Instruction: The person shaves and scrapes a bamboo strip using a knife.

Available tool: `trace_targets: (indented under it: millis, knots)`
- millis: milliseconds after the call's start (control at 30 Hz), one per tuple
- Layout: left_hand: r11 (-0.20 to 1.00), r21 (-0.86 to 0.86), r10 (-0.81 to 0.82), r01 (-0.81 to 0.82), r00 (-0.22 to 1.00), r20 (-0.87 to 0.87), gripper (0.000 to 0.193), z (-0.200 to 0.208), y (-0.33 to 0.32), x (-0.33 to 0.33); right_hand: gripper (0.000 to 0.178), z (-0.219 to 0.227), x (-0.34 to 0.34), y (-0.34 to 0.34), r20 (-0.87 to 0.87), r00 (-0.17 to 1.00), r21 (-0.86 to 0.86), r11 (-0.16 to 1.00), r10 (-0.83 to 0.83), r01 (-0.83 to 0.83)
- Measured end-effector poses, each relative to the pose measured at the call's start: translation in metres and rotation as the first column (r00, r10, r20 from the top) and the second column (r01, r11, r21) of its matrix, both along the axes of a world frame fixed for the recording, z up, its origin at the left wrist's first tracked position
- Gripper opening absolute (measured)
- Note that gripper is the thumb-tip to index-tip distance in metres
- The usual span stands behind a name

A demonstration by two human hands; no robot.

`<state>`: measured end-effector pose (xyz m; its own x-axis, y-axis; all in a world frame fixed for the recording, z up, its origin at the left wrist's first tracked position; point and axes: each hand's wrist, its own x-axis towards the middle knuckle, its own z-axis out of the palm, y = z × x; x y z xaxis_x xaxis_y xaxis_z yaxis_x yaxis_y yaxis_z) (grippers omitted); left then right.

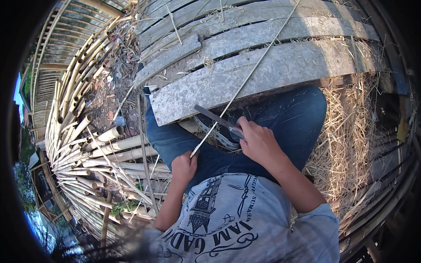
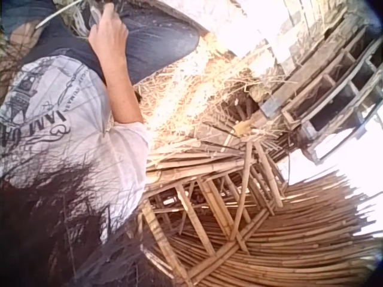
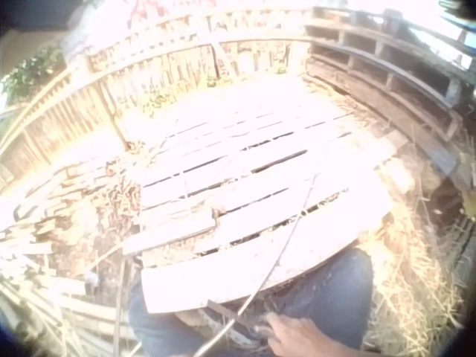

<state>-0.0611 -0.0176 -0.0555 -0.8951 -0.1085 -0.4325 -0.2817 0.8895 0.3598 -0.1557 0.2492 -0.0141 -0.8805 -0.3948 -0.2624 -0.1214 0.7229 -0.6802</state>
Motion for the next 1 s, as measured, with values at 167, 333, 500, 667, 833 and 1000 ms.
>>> trace_targets:
  millis: [167, 333, 500, 667, 833, 1000]
  knots:
    - [0.994, 0.112, 0.004, -0.001, 1.0, -0.024, 0.021, 0.013, 0.004, 0.004, 0.03, -0.012, 0.027, -0.02, -0.016, 0.999, 0.114, 0.992, 0.052, -0.05]
    - [0.99, 0.14, -0.012, 0.013, 1.0, -0.008, 0.022, 0.025, 0.013, 0.012, 0.024, -0.013, 0.025, -0.008, -0.069, 0.987, 0.248, 0.961, 0.146, -0.124]
    - [0.976, 0.214, 0.024, -0.034, 0.998, 0.051, 0.024, 0.032, 0.023, 0.024, 0.012, -0.008, 0.017, 0.006, -0.201, 0.936, 0.454, 0.874, 0.288, -0.171]
    - [0.954, 0.288, 0.059, -0.081, 0.995, 0.085, 0.024, 0.037, 0.03, 0.032, 0.015, -0.011, 0.01, 0.024, -0.296, 0.913, 0.477, 0.872, 0.28, -0.113]
    - [0.988, 0.154, -0.021, 0.007, 0.995, 0.094, 0.027, 0.046, 0.017, 0.058, 0.026, 0.0, -0.056, 0.106, -0.378, 0.924, 0.583, 0.758, -0.066, 0.293]
    - [0.972, 0.227, 0.026, -0.051, 0.993, 0.113, 0.027, 0.048, 0.024, 0.042, 0.029, 0.011, -0.045, 0.068, -0.296, 0.955, 0.499, 0.856, 0.018, 0.139]
